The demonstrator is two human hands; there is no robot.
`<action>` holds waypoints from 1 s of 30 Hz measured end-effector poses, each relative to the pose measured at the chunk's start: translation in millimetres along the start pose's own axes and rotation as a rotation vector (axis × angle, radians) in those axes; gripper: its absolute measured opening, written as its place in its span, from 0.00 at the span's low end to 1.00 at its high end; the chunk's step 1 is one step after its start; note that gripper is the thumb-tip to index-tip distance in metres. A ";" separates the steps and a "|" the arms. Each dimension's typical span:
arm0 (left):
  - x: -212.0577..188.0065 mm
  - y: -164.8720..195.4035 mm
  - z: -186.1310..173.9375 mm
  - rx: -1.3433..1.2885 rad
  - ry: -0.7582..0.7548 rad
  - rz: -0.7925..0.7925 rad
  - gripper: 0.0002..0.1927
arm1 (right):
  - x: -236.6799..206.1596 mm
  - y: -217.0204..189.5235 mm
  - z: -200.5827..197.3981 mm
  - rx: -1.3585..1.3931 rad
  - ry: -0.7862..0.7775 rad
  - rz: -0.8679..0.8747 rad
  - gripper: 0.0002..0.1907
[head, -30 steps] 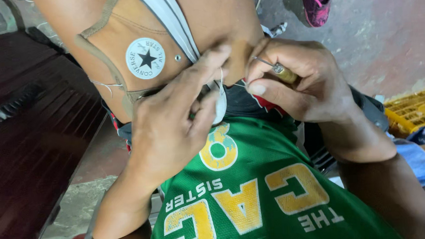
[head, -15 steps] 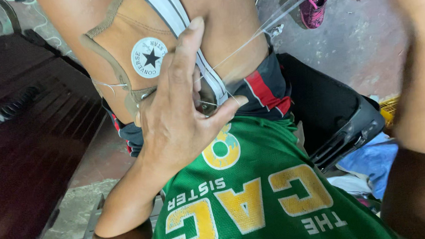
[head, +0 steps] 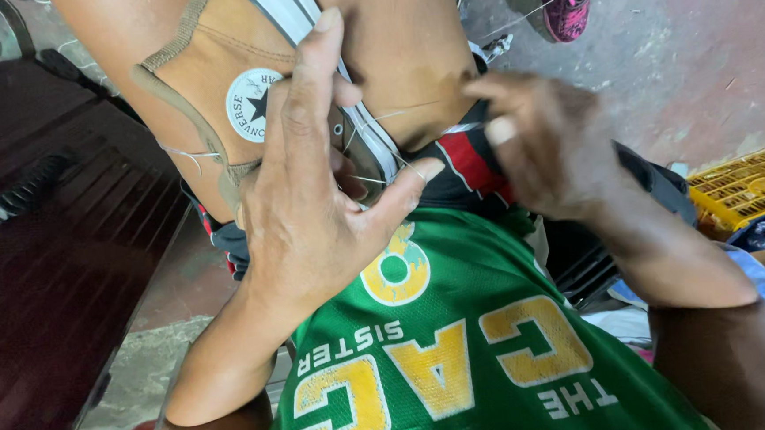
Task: The person is sewing a brown Converse sneaker using a needle and white thread. They repeatedly insert the needle through the shoe's sole and pull the thread to secure the stitching.
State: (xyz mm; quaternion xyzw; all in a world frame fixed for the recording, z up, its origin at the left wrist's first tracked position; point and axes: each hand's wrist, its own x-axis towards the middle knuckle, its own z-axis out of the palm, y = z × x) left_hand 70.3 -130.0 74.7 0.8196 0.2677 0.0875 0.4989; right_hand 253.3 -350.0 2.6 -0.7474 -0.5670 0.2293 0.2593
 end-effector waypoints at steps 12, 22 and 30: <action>-23.6 -31.0 -46.3 0.061 0.376 0.041 0.07 | 44.2 -44.7 -1.8 1.108 0.059 0.184 0.25; -23.8 -64.3 -34.5 0.313 -0.005 0.077 0.16 | 47.8 -72.0 16.0 0.725 0.021 0.307 0.25; -30.5 -72.4 -29.8 0.240 0.051 0.099 0.16 | 40.6 -58.8 -26.1 -0.026 -0.045 0.072 0.05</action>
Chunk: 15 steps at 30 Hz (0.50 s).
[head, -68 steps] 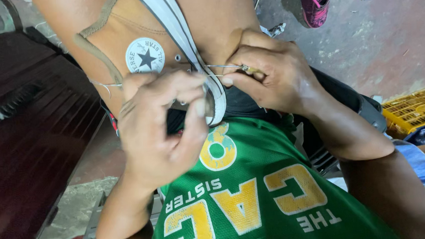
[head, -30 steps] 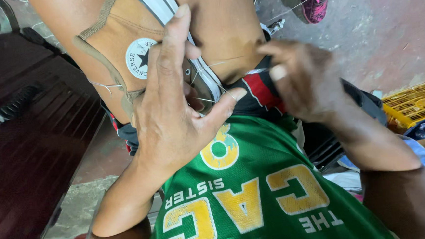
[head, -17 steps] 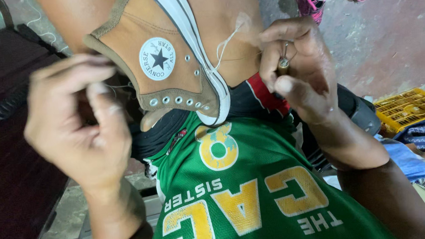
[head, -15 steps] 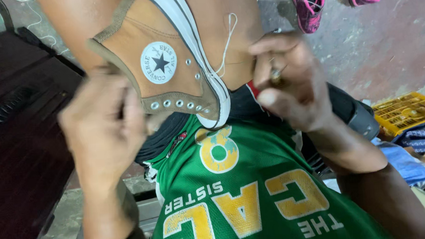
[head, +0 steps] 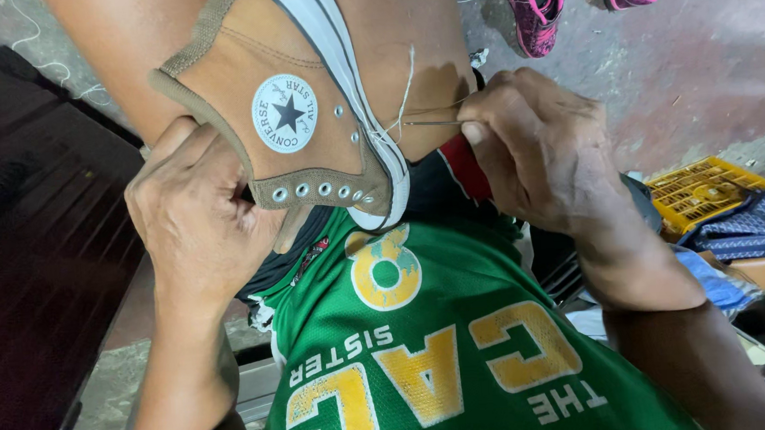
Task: The person is sewing a brown Converse sneaker using a needle and white thread. They repeatedly insert the needle through the shoe's sole and pull the thread to secure the stitching.
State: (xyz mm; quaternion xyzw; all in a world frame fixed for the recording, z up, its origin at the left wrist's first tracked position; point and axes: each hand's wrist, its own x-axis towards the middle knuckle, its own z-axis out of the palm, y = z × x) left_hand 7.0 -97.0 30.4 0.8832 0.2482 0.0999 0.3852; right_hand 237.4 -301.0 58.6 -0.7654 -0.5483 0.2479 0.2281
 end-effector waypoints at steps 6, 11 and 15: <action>5.6 -1.8 -3.4 0.003 -0.021 -0.017 0.16 | 34.5 -7.7 -18.3 -0.190 0.009 -0.280 0.11; 9.1 4.5 -5.1 -0.008 0.009 -0.007 0.14 | 31.0 10.3 -3.3 0.040 -0.115 -0.255 0.13; 6.5 1.2 -3.3 -0.010 0.022 0.003 0.14 | 27.9 0.2 22.5 0.682 -0.110 -0.035 0.18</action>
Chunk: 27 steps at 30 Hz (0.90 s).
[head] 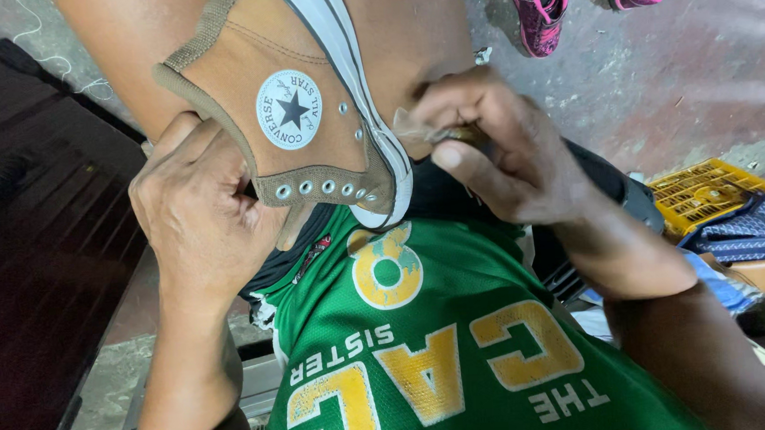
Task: The person is sewing a brown Converse sneaker using a needle and white thread. They repeatedly insert the needle through the shoe's sole and pull the thread to secure the stitching.
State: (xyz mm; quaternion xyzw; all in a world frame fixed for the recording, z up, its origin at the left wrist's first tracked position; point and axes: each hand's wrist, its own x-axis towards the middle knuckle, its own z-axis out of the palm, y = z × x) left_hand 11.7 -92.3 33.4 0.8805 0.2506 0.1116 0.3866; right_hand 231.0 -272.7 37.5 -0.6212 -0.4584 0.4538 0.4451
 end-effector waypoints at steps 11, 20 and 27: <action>-55.6 -87.4 -13.1 -0.057 0.371 -0.156 0.29 | -2.2 9.6 66.6 0.106 0.251 0.198 0.36; -44.5 -52.4 -20.8 0.287 0.333 -0.084 0.13 | -9.3 5.6 50.9 0.037 0.120 0.263 0.40; -2.7 -2.9 -27.1 0.391 0.130 0.182 0.09 | -16.9 -43.0 0.3 -1.066 -0.058 -0.101 0.50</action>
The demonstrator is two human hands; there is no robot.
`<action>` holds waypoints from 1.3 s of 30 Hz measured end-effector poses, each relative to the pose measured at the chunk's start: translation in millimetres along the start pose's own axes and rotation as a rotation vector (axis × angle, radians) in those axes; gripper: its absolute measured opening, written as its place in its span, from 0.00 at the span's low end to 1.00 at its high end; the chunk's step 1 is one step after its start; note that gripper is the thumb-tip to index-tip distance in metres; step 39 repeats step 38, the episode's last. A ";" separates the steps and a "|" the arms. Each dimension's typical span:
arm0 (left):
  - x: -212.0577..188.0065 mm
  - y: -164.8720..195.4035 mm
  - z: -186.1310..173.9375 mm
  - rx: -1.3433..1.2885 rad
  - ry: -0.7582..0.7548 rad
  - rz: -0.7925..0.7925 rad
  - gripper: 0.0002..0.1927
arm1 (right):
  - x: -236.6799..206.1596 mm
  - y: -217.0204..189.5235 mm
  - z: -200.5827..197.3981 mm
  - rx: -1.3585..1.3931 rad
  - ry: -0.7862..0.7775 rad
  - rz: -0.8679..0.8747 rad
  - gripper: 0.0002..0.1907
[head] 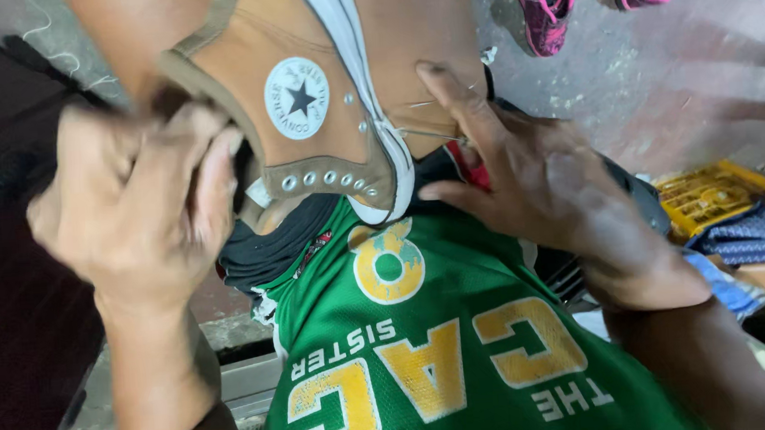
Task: The person is sewing a brown Converse sneaker using a needle and white thread. They repeatedly insert the needle through the shoe's sole and pull the thread to secure the stitching.
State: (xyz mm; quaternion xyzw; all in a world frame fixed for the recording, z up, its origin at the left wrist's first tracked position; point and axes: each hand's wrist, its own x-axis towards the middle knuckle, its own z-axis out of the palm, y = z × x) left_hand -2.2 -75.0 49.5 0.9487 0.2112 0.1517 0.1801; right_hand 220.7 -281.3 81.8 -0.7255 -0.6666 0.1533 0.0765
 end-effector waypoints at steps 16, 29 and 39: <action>-4.9 10.6 38.6 -0.377 -0.198 -0.091 0.14 | 11.4 20.3 32.8 0.579 -0.051 0.160 0.14; 6.6 9.8 33.6 -0.458 -0.385 -0.050 0.12 | 8.8 34.2 49.8 1.505 0.292 0.105 0.10; 15.9 4.7 45.5 -0.398 -0.363 -0.055 0.11 | 13.7 25.3 71.7 1.992 0.272 0.289 0.11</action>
